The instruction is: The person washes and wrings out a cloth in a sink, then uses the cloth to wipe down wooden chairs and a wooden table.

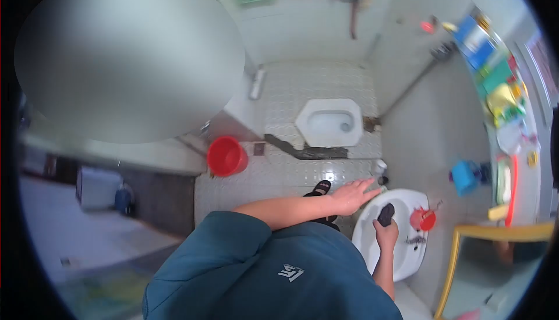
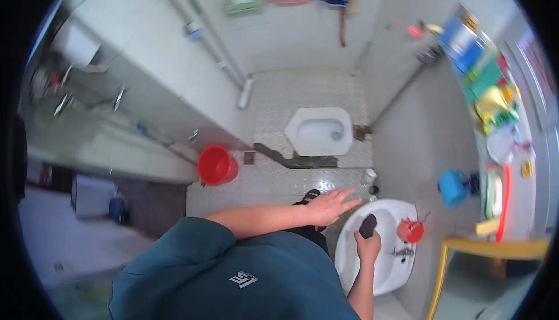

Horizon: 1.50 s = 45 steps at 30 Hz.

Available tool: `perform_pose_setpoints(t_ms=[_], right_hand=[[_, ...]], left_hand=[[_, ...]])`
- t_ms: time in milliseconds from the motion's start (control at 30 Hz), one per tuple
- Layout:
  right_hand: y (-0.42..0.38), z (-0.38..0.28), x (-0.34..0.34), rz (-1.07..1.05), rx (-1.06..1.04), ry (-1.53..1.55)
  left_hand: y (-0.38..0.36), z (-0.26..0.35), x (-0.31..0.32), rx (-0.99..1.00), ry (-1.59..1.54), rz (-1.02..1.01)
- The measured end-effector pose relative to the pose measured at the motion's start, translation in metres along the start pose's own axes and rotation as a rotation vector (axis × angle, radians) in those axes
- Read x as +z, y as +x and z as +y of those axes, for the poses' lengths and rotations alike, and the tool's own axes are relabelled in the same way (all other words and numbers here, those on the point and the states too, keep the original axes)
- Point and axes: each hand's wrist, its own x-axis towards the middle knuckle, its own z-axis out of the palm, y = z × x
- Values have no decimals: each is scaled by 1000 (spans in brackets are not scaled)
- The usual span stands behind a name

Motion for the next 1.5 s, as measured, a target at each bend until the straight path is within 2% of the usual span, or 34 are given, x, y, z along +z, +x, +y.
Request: perform_pose_setpoints(t_ms=[67,133,167,233,267,300,333,367,467,500,533,600,733,800,867,933,967,1000,1067,1100,1200,1333,1367,1467,1500], right_hand=[[0,-85,0,-363,-211,15],[-2,-137,18,-524,-568,-36],[-3,-161,25,-598,-743,-61],[-12,-223,26,-691,-884,-69],[-19,-246,31,-744,-948,-75],[-14,-252,52,-775,-828,75],[-40,-286,49,-743,-829,185],[-52,-301,60,-781,-848,228],[-72,-341,104,-974,-848,269],[-76,-353,121,-1054,-842,265],[-84,-364,138,-1086,-803,306],[-94,-385,176,-1101,-700,298],[-140,-434,228,-1182,-714,358],[-148,-448,252,-1265,-768,227],[-163,-462,272,-1355,-742,109],[-180,-478,294,-1399,-825,50],[-180,-484,314,-1394,-847,-23],[-181,-490,332,-1434,-787,-65],[-184,-505,376,-1546,-807,-93],[-196,-518,390,-1583,-853,-113],[-241,-552,437,-1654,-1023,-183],[-296,-590,487,-1560,-1310,-393],[-308,-596,504,-1553,-1345,-421],[-346,-607,568,-1506,-1355,-622],[-365,-609,588,-1481,-1334,-702]], left_hand=[[-36,-15,-3,64,97,253],[-76,-16,-31,21,205,359],[-95,-20,-46,-66,100,322],[-137,-27,-77,-221,-123,257],[-160,-26,-89,-312,-230,382],[-184,-22,-101,-398,-340,506],[-206,-22,-110,-478,-454,630],[-227,-28,-116,-528,-602,632],[-271,-61,-106,-493,-1105,673],[-287,-71,-108,-481,-1166,662],[-302,-77,-114,-454,-1347,698],[-341,-96,-134,-436,-1495,671],[-399,-148,-136,-439,-1358,998],[-429,-167,-135,-467,-1323,1176],[-459,-176,-140,-623,-1231,1356],[-487,-184,-136,-789,-1041,1537],[-497,-205,-119,-726,-1105,1692],[-514,-204,-121,-731,-1115,1684],[-554,-185,-129,-744,-1132,1684],[-571,-175,-134,-772,-1115,1610],[-605,-171,-130,-813,-928,1656],[-659,-184,-128,-1059,-1040,2011],[-676,-186,-127,-1002,-1088,2194],[-741,-217,-97,-850,-1123,2381],[-764,-219,-96,-929,-1139,2364]])
